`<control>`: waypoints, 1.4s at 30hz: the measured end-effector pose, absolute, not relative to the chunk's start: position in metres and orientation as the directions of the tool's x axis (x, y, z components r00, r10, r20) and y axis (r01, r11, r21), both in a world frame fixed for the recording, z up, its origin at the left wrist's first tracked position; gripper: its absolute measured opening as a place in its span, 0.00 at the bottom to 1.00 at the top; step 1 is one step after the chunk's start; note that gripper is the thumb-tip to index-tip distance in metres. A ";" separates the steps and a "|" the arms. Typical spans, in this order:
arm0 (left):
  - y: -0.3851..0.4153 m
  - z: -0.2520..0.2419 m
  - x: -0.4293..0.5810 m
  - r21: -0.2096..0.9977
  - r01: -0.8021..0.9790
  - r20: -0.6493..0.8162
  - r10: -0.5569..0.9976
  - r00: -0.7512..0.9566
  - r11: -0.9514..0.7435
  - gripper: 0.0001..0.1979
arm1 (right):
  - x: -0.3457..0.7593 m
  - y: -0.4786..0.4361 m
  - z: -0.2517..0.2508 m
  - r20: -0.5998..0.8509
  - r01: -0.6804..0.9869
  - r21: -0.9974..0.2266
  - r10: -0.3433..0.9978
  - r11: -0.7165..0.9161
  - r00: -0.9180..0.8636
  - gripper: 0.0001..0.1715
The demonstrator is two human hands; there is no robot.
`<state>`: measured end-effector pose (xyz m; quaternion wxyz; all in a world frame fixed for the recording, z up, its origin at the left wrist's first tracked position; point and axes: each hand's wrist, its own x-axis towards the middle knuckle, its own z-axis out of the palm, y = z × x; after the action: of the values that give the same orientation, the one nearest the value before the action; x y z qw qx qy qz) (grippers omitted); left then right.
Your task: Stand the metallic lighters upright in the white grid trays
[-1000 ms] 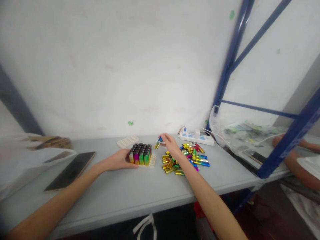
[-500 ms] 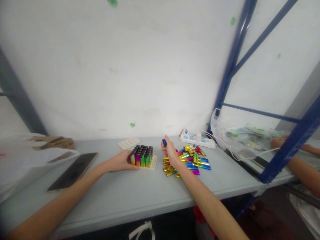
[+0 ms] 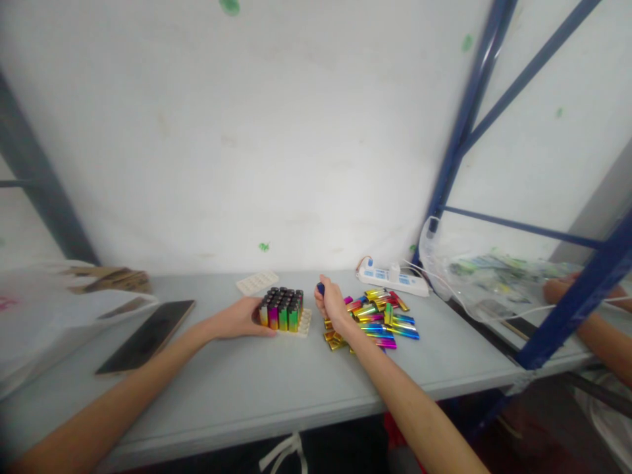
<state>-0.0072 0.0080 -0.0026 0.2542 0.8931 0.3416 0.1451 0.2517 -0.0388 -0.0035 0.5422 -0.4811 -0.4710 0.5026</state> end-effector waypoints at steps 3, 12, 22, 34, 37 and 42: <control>0.007 -0.002 -0.007 0.551 0.540 0.084 0.686 0.723 -0.636 0.32 | 0.251 -0.039 -0.005 0.063 -0.063 -0.996 0.997 0.065 0.043 0.24; 0.007 -0.001 -0.007 0.545 0.551 0.067 0.688 0.723 -0.632 0.32 | 0.257 -0.033 -0.007 0.043 -0.042 -0.998 0.999 0.044 0.018 0.28; 0.009 -0.002 -0.008 0.552 0.552 0.062 0.691 0.720 -0.625 0.34 | 0.269 -0.019 -0.022 0.401 0.203 -0.889 0.912 0.411 -0.089 0.24; 0.007 -0.001 -0.007 0.532 0.583 0.055 0.713 0.699 -0.614 0.35 | 0.277 -0.025 -0.022 0.414 0.459 -0.765 0.891 0.452 -0.187 0.23; 0.007 -0.001 -0.007 0.521 0.584 0.059 0.709 0.703 -0.623 0.35 | 0.280 -0.032 -0.015 0.420 0.565 -0.672 0.875 0.478 -0.241 0.19; 0.007 -0.001 -0.007 0.535 0.585 0.043 0.712 0.701 -0.609 0.35 | 0.278 -0.039 -0.009 0.426 0.586 -0.617 0.849 0.525 -0.312 0.15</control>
<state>-0.0074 0.0067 -0.0006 0.2493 0.8879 0.3652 0.1266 0.2784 -0.0387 -0.0089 0.3713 -0.4542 -0.7902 0.1772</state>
